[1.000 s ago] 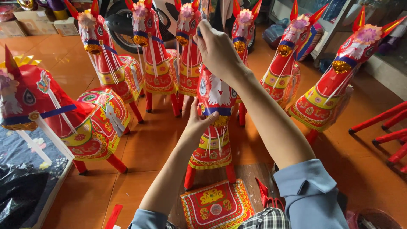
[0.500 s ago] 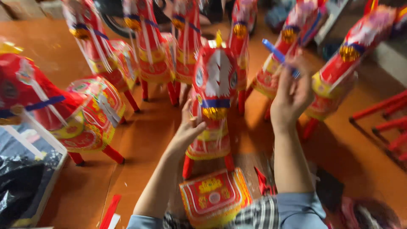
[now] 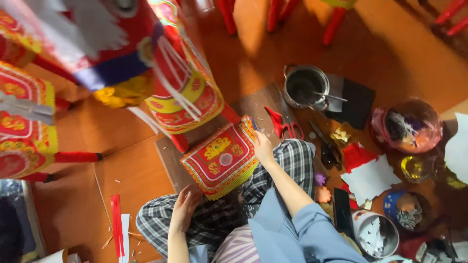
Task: Decorating traditional paper horse models by applying glue and attaching paper ornaments.
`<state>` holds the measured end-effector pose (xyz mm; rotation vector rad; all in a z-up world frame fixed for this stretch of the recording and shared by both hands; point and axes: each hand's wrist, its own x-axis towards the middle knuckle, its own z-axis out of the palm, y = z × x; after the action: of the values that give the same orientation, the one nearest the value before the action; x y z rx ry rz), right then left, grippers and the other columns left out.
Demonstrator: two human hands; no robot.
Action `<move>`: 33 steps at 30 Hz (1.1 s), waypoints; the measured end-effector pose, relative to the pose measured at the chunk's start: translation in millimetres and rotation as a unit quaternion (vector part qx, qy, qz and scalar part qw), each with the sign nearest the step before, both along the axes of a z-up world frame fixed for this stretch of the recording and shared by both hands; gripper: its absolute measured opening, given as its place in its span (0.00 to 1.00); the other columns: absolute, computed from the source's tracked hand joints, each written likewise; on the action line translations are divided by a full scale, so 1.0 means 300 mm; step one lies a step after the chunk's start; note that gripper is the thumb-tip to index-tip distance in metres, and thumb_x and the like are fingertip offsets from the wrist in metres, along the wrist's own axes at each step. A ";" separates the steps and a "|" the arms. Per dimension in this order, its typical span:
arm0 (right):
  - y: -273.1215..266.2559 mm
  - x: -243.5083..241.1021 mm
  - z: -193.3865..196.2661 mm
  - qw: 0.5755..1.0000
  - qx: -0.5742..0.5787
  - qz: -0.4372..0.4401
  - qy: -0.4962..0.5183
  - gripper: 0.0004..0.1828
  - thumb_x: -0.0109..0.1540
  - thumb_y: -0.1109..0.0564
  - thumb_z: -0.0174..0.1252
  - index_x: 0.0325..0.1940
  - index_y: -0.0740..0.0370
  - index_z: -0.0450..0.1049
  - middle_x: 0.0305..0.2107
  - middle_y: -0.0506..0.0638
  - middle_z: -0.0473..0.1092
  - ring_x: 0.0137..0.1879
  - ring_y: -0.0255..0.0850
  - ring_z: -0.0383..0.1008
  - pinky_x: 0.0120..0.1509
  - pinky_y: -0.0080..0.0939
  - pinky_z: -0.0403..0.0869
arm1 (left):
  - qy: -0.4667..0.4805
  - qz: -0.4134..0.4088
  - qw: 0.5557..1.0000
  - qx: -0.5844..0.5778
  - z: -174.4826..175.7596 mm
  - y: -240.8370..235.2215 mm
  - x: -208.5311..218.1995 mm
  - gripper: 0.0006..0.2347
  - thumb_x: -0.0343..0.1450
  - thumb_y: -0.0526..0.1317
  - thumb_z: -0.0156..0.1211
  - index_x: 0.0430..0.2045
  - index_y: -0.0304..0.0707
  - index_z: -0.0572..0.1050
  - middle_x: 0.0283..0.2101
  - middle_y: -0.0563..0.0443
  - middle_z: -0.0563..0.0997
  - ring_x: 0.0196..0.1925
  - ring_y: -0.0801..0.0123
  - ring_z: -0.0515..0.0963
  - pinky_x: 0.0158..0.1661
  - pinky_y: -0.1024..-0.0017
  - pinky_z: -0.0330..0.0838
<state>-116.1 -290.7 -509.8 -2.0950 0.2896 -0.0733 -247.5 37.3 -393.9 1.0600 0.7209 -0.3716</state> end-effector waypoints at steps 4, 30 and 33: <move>-0.109 0.133 -0.209 0.985 -0.162 0.052 -0.026 0.12 0.58 0.60 0.54 0.42 0.57 0.81 0.49 0.69 0.68 0.45 0.66 0.73 0.57 0.57 0.69 | 0.033 0.008 0.999 0.025 0.008 -0.016 0.031 0.19 0.73 0.38 0.47 0.60 0.31 0.61 0.48 0.30 0.74 0.50 0.49 0.75 0.53 0.59 0.70; 0.134 -0.125 0.209 0.942 0.044 0.325 -0.067 0.16 0.57 0.58 0.57 0.49 0.63 0.72 0.42 0.62 0.72 0.51 0.57 0.73 0.54 0.53 0.73 | 0.010 -0.056 0.992 0.115 -0.259 -0.419 0.243 0.16 0.74 0.41 0.51 0.55 0.34 0.68 0.33 0.36 0.78 0.29 0.58 0.78 0.31 0.65 0.75; -0.019 0.099 0.250 0.978 0.053 0.199 0.031 0.11 0.61 0.58 0.49 0.45 0.57 0.75 0.32 0.57 0.74 0.40 0.51 0.74 0.45 0.51 0.70 | 0.059 -0.027 0.985 0.158 -0.208 -0.343 0.205 0.12 0.74 0.42 0.47 0.49 0.40 0.72 0.21 0.44 0.75 0.17 0.65 0.74 0.18 0.72 0.68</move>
<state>-86.2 -296.5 -434.7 -2.0122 -0.0920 0.2427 -186.1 -65.5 -456.2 1.3675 0.8781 -0.3771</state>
